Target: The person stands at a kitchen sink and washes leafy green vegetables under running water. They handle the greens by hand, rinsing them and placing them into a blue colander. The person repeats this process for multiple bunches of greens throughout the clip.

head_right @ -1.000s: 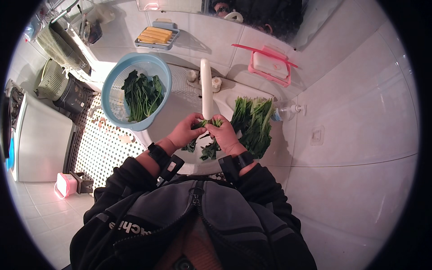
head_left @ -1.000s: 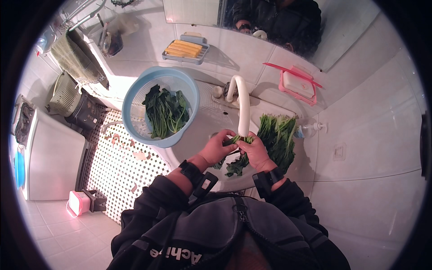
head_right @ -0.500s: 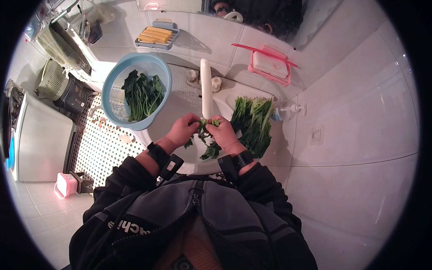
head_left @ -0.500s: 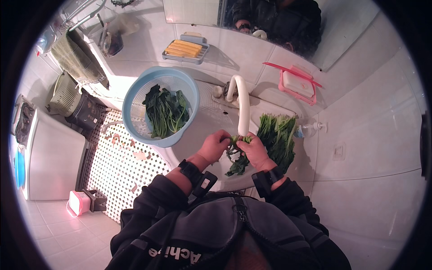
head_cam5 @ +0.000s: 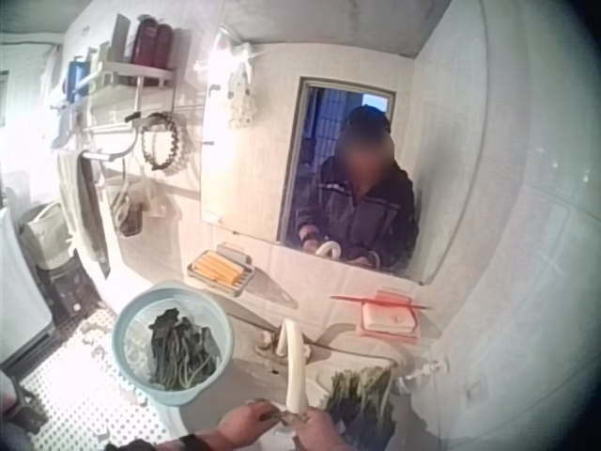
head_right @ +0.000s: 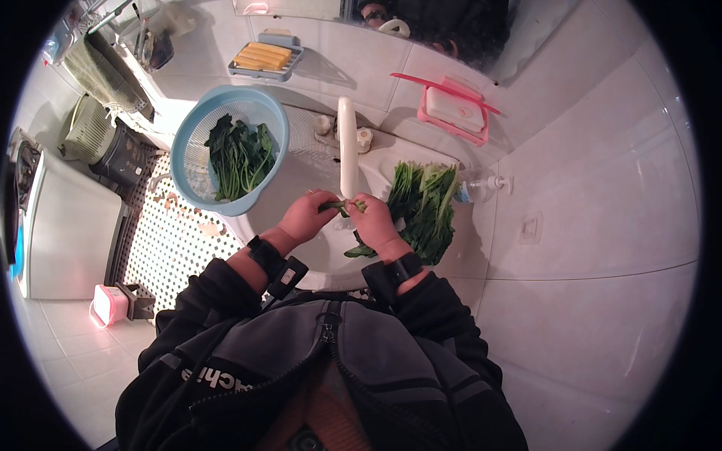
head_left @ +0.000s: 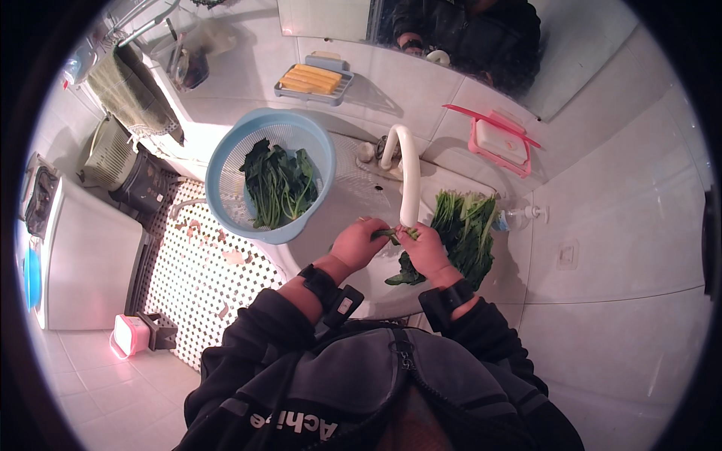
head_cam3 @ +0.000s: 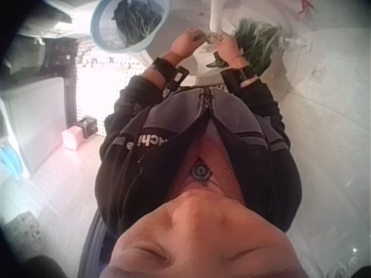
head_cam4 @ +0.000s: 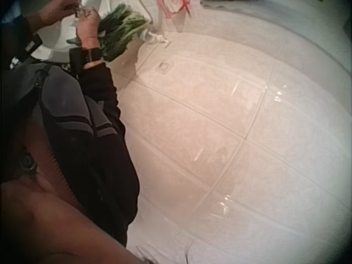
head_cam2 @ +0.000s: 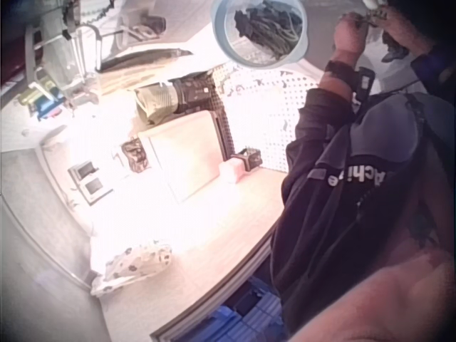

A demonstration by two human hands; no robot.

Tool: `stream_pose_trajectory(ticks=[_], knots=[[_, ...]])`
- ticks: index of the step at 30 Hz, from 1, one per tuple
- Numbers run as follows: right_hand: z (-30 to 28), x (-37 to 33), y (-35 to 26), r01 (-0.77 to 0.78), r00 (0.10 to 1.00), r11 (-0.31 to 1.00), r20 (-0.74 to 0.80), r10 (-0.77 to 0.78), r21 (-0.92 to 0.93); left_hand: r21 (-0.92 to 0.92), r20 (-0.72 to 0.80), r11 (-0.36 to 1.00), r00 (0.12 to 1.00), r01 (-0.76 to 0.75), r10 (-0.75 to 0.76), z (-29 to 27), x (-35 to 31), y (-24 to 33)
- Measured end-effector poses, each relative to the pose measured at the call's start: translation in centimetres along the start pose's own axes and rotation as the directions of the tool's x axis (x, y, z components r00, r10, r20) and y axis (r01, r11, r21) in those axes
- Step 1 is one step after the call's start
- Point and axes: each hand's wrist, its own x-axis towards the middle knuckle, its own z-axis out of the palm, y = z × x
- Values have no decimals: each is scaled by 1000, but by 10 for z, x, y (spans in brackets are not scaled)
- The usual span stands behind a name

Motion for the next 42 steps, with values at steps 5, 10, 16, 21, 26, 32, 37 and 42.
stream_pose_trajectory(ticks=[5, 10, 16, 21, 26, 32, 37, 42], knots=[[-5, 0, -8, -239, 970, 884, 145, 196, 402, -145, 47, 989, 998, -24, 31, 2, 4, -22], [-4, -2, -17, -267, 961, 851, 184, 204, 452, -388, 129, 913, 988, 125, -80, 5, 4, -23], [0, 0, -19, -283, 958, 883, 153, 243, 375, -500, 158, 820, 960, 279, -231, 4, 1, -10], [4, 1, -17, -254, 966, 903, 145, 215, 346, -525, 146, 802, 959, 284, -244, 3, 1, -10], [4, 1, -15, -253, 967, 918, 116, 228, 306, -538, 95, 797, 959, 276, -269, 1, 4, -13], [3, 2, -14, -69, 996, 995, 56, 65, 76, -263, -2, 954, 989, 141, -147, -3, 5, -10], [-2, 3, -10, -242, 967, 933, 139, 211, 267, -518, 210, 775, 932, 361, -294, -3, 6, -8], [-3, 4, -4, -254, 966, 823, 90, 242, 508, -665, 239, 641, 922, 384, -305, 0, 6, -11]])
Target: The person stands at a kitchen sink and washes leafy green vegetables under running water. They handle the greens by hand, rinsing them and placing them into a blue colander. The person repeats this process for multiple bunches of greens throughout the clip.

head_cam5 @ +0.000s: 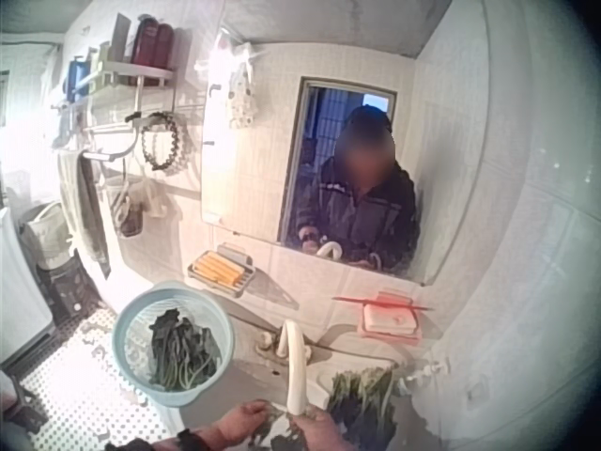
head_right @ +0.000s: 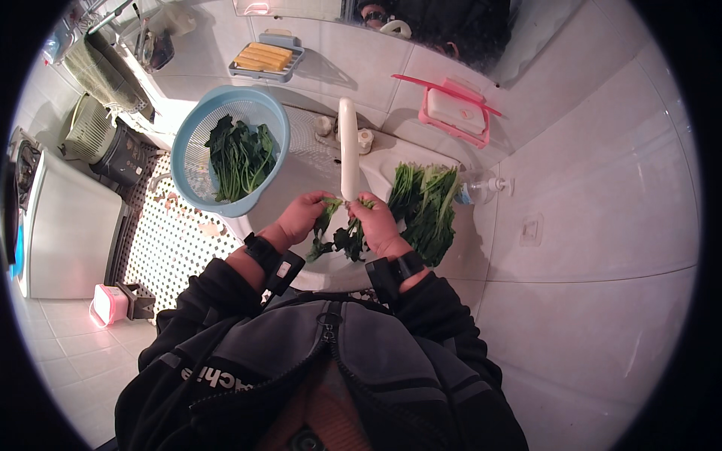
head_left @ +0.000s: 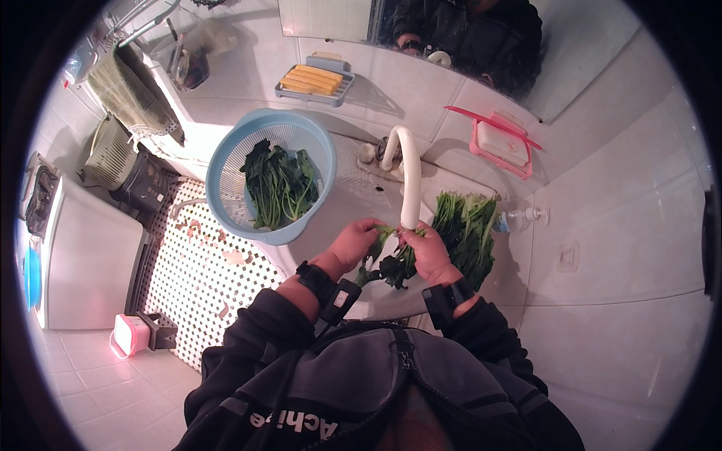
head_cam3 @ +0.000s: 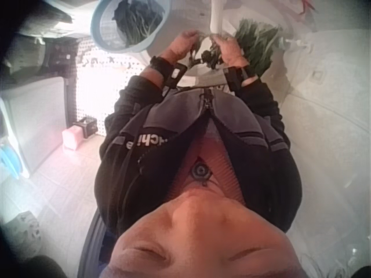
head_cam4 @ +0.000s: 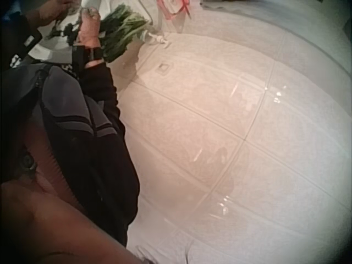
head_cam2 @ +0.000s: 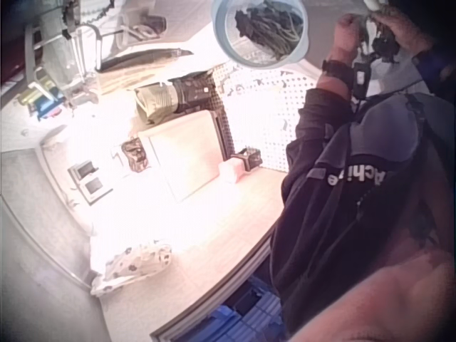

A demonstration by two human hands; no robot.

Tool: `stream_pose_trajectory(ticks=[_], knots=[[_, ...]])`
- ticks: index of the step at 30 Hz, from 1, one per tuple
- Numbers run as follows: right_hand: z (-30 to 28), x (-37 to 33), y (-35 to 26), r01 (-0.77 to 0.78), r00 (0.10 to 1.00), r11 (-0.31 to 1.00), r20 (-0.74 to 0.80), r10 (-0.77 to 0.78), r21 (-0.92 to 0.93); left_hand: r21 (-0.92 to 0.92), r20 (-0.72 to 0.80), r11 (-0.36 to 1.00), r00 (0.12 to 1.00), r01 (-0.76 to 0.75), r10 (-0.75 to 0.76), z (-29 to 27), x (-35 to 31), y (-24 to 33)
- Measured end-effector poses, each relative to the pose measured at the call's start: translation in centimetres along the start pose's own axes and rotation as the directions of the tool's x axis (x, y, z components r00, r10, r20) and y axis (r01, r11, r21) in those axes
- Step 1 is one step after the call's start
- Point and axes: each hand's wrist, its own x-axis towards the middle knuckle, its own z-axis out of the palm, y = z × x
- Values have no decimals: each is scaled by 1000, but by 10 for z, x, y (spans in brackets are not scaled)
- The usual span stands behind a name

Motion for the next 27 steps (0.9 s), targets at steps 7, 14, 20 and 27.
stream_pose_trajectory(ticks=[7, 14, 20, 27], knots=[[9, -4, -2, -2, 1000, 994, 12, 3, -111, 61, -34, 995, 996, -75, 77, 4, 1, 0], [4, -3, -2, -13, 997, 984, 67, 26, -177, 324, -68, 942, 991, -85, 113, 3, 0, 5], [0, -8, -9, -76, 991, 996, 102, 81, -48, 370, -296, 929, 944, -29, 147, -5, 4, 5], [7, -11, -17, -59, 996, 998, 61, 60, -13, -167, -74, 985, 996, 39, -52, 4, 1, 2]])
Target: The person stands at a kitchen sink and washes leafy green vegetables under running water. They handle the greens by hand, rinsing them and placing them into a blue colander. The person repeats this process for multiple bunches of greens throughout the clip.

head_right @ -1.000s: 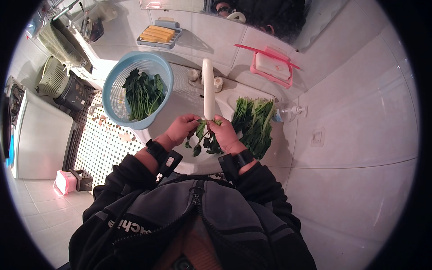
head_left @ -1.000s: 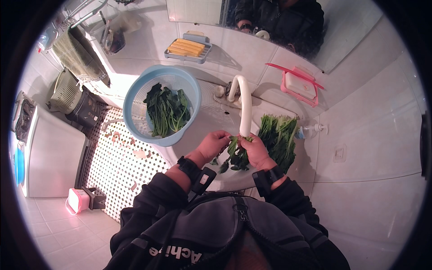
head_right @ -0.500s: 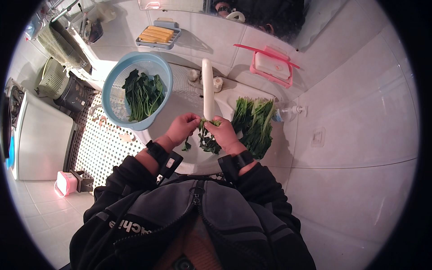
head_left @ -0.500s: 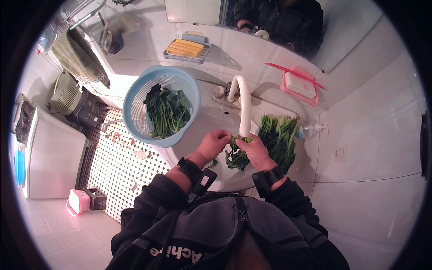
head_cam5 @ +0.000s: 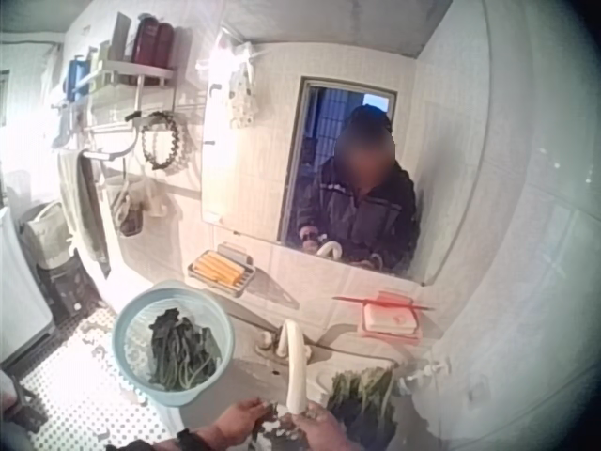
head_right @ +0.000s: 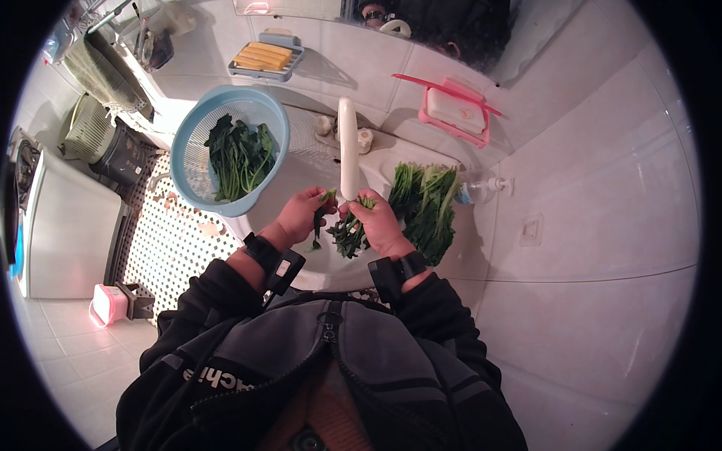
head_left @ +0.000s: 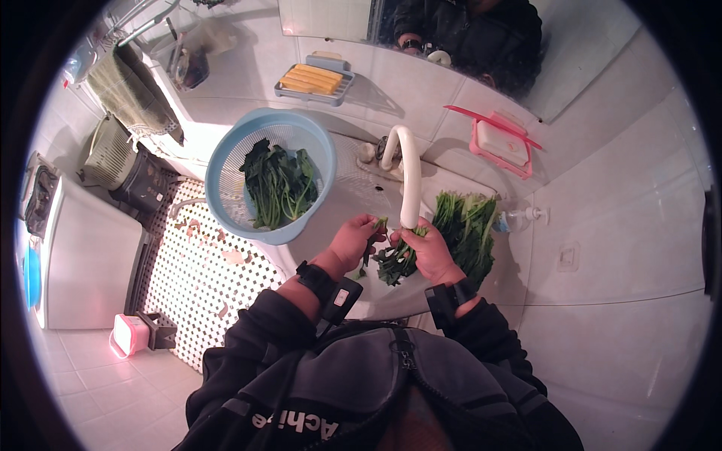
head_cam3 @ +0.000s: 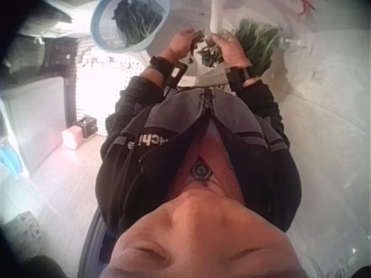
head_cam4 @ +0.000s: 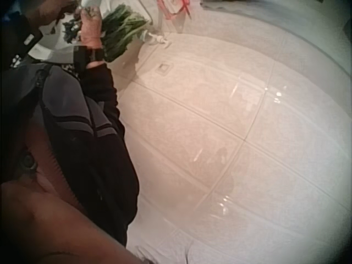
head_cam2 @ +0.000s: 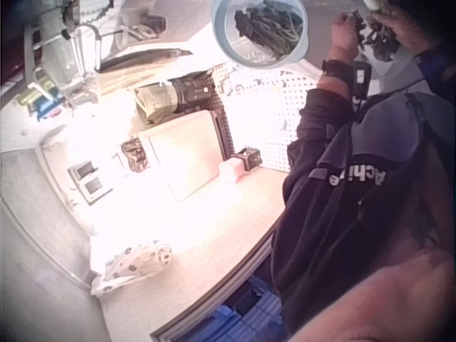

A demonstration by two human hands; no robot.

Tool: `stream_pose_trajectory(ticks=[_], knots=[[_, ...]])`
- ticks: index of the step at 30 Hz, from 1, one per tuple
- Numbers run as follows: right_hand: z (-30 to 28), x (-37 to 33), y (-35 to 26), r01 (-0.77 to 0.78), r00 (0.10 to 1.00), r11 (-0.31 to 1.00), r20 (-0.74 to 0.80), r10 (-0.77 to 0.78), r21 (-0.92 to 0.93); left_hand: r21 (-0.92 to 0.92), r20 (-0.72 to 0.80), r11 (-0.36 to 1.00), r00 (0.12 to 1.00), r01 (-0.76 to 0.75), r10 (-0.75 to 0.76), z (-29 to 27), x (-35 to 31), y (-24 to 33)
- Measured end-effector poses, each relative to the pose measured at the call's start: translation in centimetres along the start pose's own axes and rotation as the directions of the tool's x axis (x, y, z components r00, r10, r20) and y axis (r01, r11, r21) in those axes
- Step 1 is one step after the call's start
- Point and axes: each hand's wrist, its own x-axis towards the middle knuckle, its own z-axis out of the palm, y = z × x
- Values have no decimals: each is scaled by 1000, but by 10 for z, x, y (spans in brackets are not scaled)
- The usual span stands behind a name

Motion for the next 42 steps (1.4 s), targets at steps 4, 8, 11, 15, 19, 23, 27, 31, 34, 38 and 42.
stream_pose_trajectory(ticks=[4, 8, 11, 15, 19, 23, 27, 31, 34, 38, 42], knots=[[-2, 5, 4, 20, 1000, 994, 11, -19, -109, -68, 44, 996, 998, 53, -50, 3, -2, -1], [-2, 8, 8, 62, 998, 986, -19, -66, -158, -53, 34, 997, 998, 57, -56, 9, -5, -2], [3, 9, 11, 35, 996, 992, -77, -44, -117, 124, 40, 991, 999, -41, 36, 13, -7, -2], [5, 9, 10, 33, 997, 994, -73, -40, -100, 77, 62, 996, 997, -47, 42, 12, -8, -1], [4, 8, 10, 59, 994, 987, -82, -72, -152, 158, 74, 985, 996, -68, 57, 6, -6, 1], [3, 7, 8, 53, 994, 960, -73, -76, -275, 428, 53, 893, 990, -139, 129, 3, -5, 4], [1, 3, 4, 36, 999, 971, -7, -39, -236, 353, -67, 934, 994, -56, 85, -4, -5, 10], [3, 0, 0, 61, 995, 998, 77, -62, 16, 126, -28, 992, 1000, -8, 12, -4, -9, 9], [4, -1, 0, -6, 999, 1000, 46, 4, 29, 22, 64, 1000, 998, -6, 4, 5, -11, 4], [10, 2, 7, 85, 996, 996, -27, -85, 15, 177, 52, 983, 998, -43, 34, 13, -12, 0], [5, 8, 10, 108, 994, 994, -22, -107, 33, 364, 100, 927, 993, -94, 62, 7, -6, -6]])
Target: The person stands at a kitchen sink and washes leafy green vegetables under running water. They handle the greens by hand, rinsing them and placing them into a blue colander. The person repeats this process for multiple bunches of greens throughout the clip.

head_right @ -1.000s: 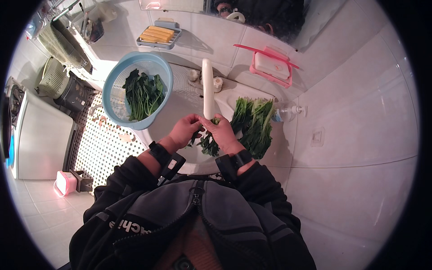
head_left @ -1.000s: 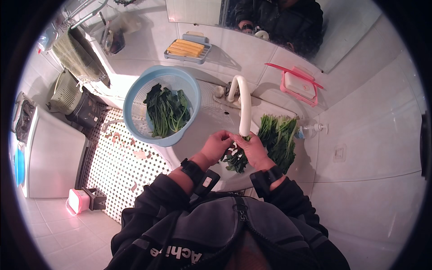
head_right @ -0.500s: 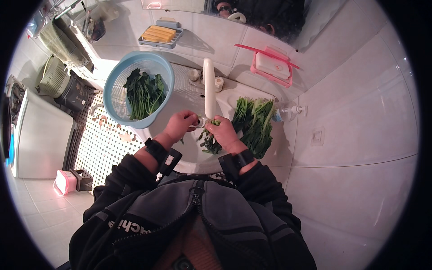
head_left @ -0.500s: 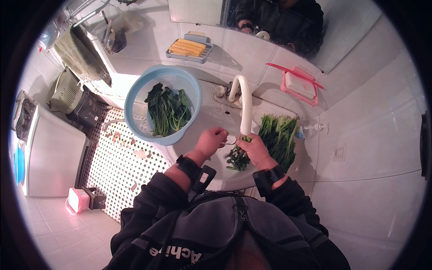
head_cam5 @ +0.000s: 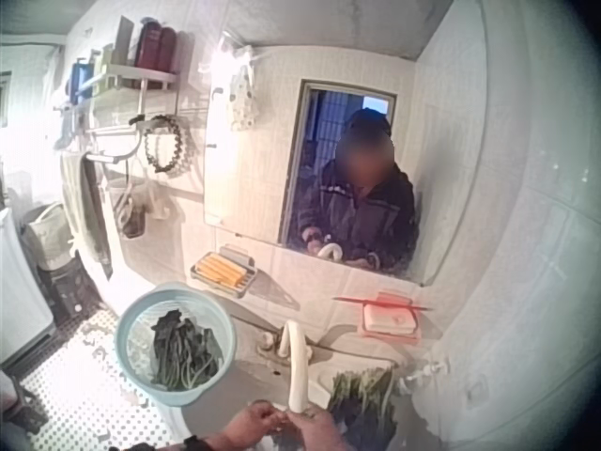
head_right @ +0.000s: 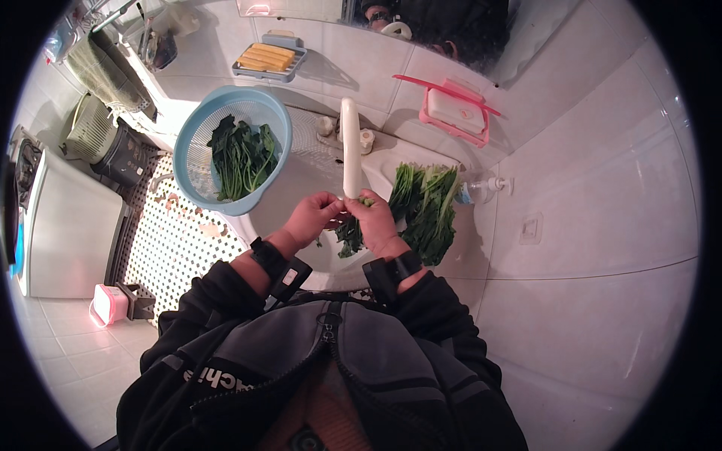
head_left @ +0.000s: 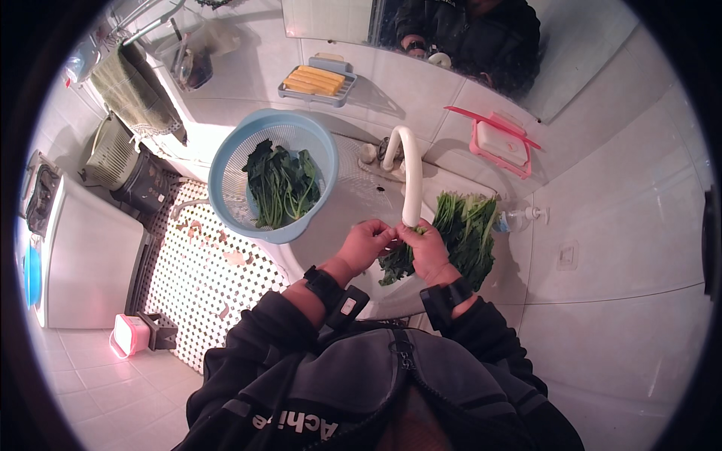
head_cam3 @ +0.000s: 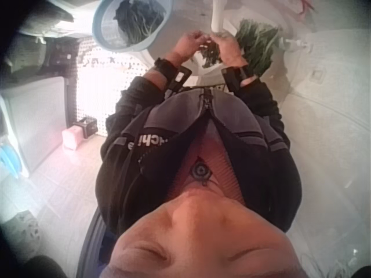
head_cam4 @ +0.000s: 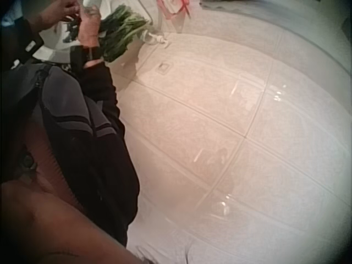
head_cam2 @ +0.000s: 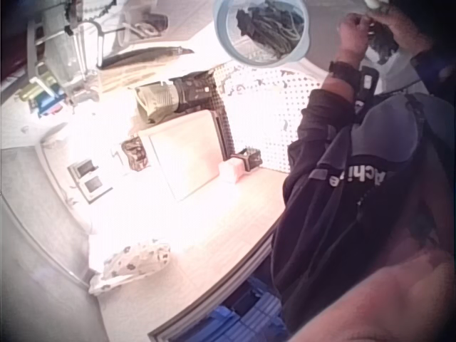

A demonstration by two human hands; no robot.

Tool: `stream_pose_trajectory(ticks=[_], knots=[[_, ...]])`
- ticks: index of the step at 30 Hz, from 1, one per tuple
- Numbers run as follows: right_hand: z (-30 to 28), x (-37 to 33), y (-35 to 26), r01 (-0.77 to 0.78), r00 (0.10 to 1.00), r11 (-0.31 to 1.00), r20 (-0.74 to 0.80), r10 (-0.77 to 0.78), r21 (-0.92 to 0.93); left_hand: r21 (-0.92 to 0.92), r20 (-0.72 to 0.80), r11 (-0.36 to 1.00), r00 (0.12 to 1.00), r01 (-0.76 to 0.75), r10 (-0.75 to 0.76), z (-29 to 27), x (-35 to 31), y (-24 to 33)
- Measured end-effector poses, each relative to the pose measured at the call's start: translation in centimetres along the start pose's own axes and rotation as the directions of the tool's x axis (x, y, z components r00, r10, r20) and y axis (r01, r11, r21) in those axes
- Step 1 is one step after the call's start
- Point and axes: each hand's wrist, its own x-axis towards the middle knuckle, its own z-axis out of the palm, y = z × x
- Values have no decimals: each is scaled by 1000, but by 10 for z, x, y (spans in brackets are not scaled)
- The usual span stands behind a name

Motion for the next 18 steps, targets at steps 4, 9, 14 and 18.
stream_pose_trajectory(ticks=[4, 9, 14, 18], knots=[[-7, 3, -11, -114, 990, 929, -34, 135, 353, 193, 18, 978, 997, -74, 72, -9, 6, -11], [12, 4, -23, -50, 997, 929, 80, 22, 366, -118, -50, 940, 947, -321, 318, 6, -1, -11], [18, 14, -32, -85, 996, 913, 32, 79, 398, 228, -19, 952, 976, -206, 216, 5, -11, 0], [10, 17, -29, -48, 998, 968, 52, 36, 247, 369, 63, 897, 969, -243, 237, 1, -6, -6]])
